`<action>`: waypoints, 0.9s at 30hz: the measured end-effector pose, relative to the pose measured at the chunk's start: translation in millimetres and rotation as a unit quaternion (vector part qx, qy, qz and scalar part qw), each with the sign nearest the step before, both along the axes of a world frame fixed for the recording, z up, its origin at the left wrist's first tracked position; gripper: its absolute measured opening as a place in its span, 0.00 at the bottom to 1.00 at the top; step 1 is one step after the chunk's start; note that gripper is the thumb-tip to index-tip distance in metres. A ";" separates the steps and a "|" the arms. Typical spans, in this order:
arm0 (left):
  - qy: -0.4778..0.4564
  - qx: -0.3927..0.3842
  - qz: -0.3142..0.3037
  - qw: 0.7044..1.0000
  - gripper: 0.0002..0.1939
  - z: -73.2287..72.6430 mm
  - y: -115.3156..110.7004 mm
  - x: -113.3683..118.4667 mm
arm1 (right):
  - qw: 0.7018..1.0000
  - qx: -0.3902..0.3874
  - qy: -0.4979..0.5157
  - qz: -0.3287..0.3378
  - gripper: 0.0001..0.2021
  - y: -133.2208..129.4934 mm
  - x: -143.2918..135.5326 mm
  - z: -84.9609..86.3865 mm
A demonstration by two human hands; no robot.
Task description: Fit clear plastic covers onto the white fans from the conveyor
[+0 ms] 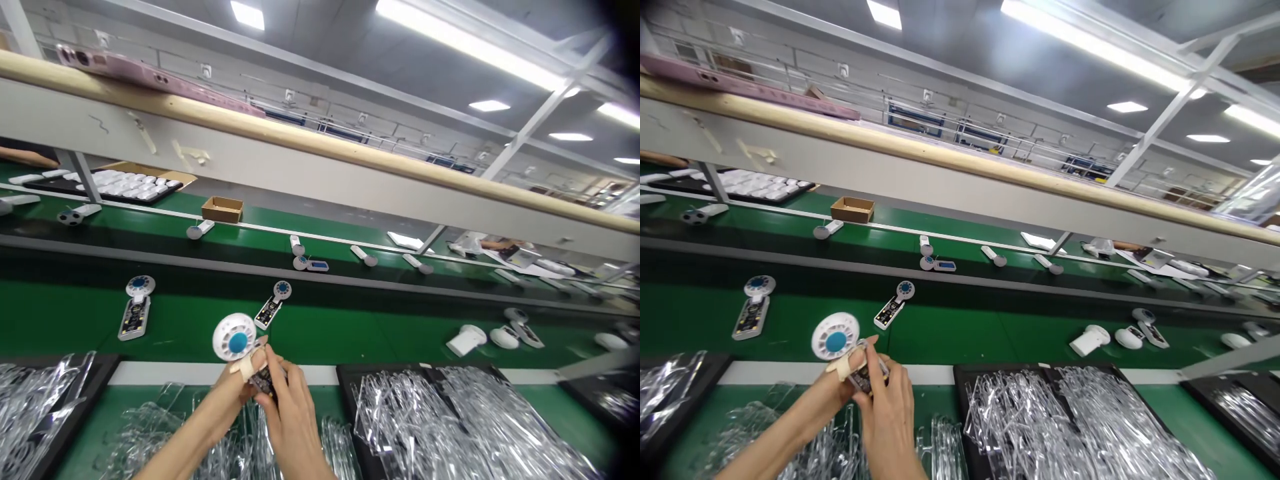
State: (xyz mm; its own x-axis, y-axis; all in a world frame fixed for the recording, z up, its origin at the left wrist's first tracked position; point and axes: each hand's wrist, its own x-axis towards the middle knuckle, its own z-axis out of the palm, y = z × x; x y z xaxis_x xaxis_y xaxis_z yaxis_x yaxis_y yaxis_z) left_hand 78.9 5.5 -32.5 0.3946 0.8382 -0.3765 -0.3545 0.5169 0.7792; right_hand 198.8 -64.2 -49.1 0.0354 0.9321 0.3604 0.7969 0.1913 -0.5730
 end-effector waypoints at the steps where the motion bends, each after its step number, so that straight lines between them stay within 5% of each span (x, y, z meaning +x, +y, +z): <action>1: 0.023 -0.003 -0.002 1.000 0.32 -1.4 -3.2 -0.8 | 1.000 -0.002 0.015 0.004 0.25 -0.7 -1.3 2.9; 4: 0.115 0.048 0.037 0.992 0.31 3.4 -10.3 -2.8 | 0.980 -0.049 0.177 -0.072 0.19 4.6 -7.4 4.4; 7: 0.161 0.111 0.073 0.978 0.30 9.2 -17.2 -0.9 | 0.889 -0.089 0.383 -0.233 0.23 18.3 -11.3 -3.7; 10: 0.185 0.137 0.087 0.969 0.29 5.0 -25.3 4.7 | 0.828 -0.093 0.449 -0.324 0.27 26.9 -13.2 -11.5; 14: 0.205 0.135 0.084 0.966 0.29 -5.9 -34.4 12.2 | 0.836 -0.062 0.429 -0.337 0.27 26.8 -17.5 -9.8; 17: 0.193 0.106 0.079 0.972 0.29 -9.7 -26.9 9.5 | 0.860 -0.082 0.421 -0.276 0.27 25.7 -13.6 -5.8; 20: 0.196 0.035 0.057 0.978 0.27 -19.7 12.5 -9.3 | 0.905 -0.150 0.345 -0.200 0.24 9.2 10.8 -11.1; 22: 0.252 0.011 0.068 0.965 0.23 -32.7 56.2 -33.6 | 0.933 -0.177 0.226 -0.215 0.19 -17.0 38.5 -23.6; 27: 0.512 0.086 0.102 0.848 0.23 -58.3 154.4 -111.5 | 0.922 -0.224 0.007 -0.316 0.08 -88.7 98.7 -73.3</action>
State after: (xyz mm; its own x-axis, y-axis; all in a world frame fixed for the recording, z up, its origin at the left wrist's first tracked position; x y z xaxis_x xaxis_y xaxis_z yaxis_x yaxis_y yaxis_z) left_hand -32.6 159.9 -90.9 -0.2263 0.9267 -0.3000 0.4857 0.3743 0.7899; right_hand 297.4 -152.9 -122.3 0.6239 0.7792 -0.0596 0.6604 -0.5665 -0.4929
